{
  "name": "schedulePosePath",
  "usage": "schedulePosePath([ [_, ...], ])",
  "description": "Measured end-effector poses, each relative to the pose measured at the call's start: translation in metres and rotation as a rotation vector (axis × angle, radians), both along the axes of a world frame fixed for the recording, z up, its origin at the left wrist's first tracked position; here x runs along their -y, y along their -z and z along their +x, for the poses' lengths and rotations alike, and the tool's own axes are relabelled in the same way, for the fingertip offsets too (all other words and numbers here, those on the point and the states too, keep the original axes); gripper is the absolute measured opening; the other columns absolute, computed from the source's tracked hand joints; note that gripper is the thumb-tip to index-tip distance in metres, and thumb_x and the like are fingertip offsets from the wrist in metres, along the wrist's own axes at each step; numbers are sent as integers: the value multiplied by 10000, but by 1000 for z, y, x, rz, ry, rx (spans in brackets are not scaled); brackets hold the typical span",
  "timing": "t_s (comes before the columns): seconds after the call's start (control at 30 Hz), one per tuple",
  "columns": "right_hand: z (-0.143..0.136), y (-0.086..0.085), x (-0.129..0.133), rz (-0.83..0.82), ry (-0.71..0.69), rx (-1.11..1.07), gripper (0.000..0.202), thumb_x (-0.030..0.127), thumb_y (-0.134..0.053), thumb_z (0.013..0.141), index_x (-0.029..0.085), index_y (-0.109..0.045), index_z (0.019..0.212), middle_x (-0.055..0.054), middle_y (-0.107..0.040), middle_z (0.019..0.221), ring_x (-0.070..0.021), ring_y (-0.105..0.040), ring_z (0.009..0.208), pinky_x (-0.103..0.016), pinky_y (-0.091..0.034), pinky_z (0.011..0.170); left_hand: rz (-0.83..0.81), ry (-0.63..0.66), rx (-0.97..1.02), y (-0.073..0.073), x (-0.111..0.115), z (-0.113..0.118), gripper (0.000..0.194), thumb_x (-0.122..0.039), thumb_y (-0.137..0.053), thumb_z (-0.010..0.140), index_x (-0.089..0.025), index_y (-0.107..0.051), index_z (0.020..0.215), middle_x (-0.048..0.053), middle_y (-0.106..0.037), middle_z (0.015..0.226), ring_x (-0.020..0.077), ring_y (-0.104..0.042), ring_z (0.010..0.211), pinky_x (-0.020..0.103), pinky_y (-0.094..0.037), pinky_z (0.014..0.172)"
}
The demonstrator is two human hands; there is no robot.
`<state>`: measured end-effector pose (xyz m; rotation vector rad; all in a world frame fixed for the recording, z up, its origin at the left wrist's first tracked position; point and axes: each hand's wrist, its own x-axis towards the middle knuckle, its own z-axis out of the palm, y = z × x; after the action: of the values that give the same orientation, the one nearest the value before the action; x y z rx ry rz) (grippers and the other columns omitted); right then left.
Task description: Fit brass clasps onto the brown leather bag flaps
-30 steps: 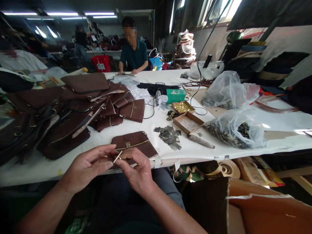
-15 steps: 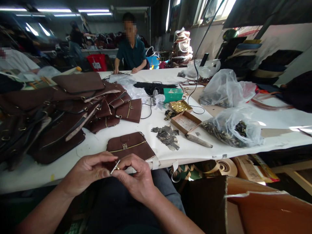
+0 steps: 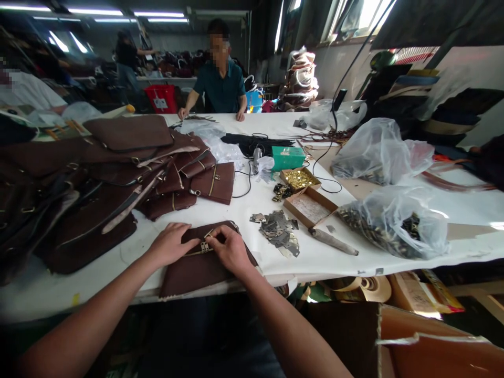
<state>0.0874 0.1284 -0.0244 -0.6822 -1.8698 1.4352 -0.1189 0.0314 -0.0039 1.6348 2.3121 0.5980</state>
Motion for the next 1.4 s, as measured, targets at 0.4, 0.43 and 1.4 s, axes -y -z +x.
schedulePosePath([
  [0.4, -3, 16, -2, 106, -27, 77, 125, 304, -718, 978, 216, -700, 890, -1, -713, 895, -181, -666, 851, -303, -490, 819, -71, 21, -137, -3, -14, -8, 270, -354, -747, 838, -216, -667, 1056, 97, -720, 1080, 319, -655, 1071, 414, -501, 949],
  [0.43, -3, 16, -2, 107, -25, 77, 120, 300, -719, 977, 217, -701, 891, 2, -709, 891, -180, -663, 849, -302, -487, 818, -81, 34, -127, -6, -15, -8, 275, -344, -737, 844, -220, -673, 1081, 88, -735, 1079, 304, -673, 1035, 395, -503, 915],
  [1.4, 37, -17, 43, 21, -1, -185, 235, 410, -742, 984, 204, -690, 881, -14, -716, 865, -173, -652, 810, -299, -518, 807, -117, 154, 855, -71, 27, 27, 483, -379, -841, 806, -225, -802, 1262, 83, -814, 1260, 330, -759, 1167, 434, -605, 1017],
])
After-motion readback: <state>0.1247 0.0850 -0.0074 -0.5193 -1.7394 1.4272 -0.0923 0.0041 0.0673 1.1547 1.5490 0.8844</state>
